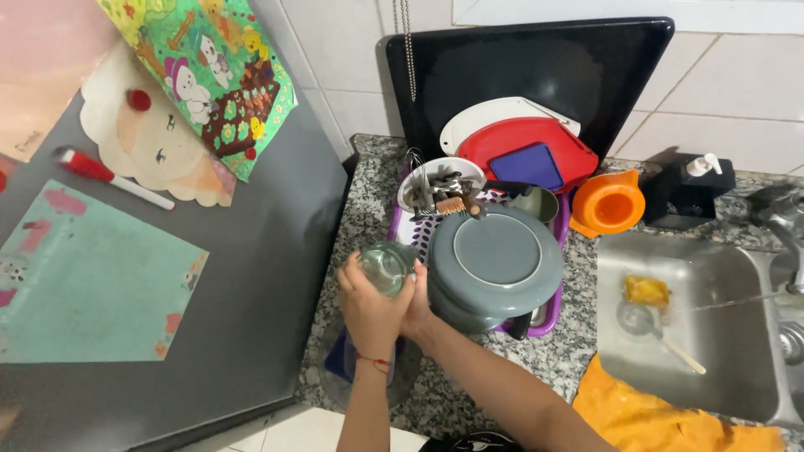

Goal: The person washes several plates, a knife, a glass, and a blender jar in a kitchen sink using a sponge and running water. They place the cleaned items into a dish rack next to the sink.

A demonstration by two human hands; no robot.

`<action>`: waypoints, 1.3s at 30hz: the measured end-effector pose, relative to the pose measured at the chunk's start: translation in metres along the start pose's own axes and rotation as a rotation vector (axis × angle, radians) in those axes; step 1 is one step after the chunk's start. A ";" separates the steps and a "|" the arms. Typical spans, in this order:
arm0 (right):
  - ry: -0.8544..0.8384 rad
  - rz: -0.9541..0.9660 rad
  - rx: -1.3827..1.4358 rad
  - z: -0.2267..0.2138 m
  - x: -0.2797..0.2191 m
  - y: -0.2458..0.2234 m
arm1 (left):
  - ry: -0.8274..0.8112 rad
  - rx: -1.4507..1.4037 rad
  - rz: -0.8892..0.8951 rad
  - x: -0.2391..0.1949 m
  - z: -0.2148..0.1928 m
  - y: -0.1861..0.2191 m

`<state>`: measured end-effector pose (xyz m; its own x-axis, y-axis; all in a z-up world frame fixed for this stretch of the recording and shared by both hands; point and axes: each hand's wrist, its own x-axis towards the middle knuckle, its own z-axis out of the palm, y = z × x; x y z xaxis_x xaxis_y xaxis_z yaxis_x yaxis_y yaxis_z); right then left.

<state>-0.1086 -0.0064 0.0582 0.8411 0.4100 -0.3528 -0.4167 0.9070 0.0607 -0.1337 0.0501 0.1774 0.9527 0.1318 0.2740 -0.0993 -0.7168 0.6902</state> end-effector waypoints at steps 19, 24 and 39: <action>0.246 0.015 -0.170 -0.020 -0.012 -0.039 | -0.245 -0.336 0.039 0.044 0.052 -0.002; 0.288 -0.299 -0.940 -0.030 -0.103 -0.032 | -0.393 -0.507 -0.131 0.039 0.060 -0.029; 0.486 -0.711 -2.826 -0.042 -0.169 -0.099 | -0.402 -0.412 -0.001 0.070 0.130 -0.073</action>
<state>-0.2235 -0.1693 0.0727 0.9949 0.0578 0.0824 0.0734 -0.9766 -0.2021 -0.0224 0.0230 0.0593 0.9792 -0.1961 0.0523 -0.1251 -0.3800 0.9165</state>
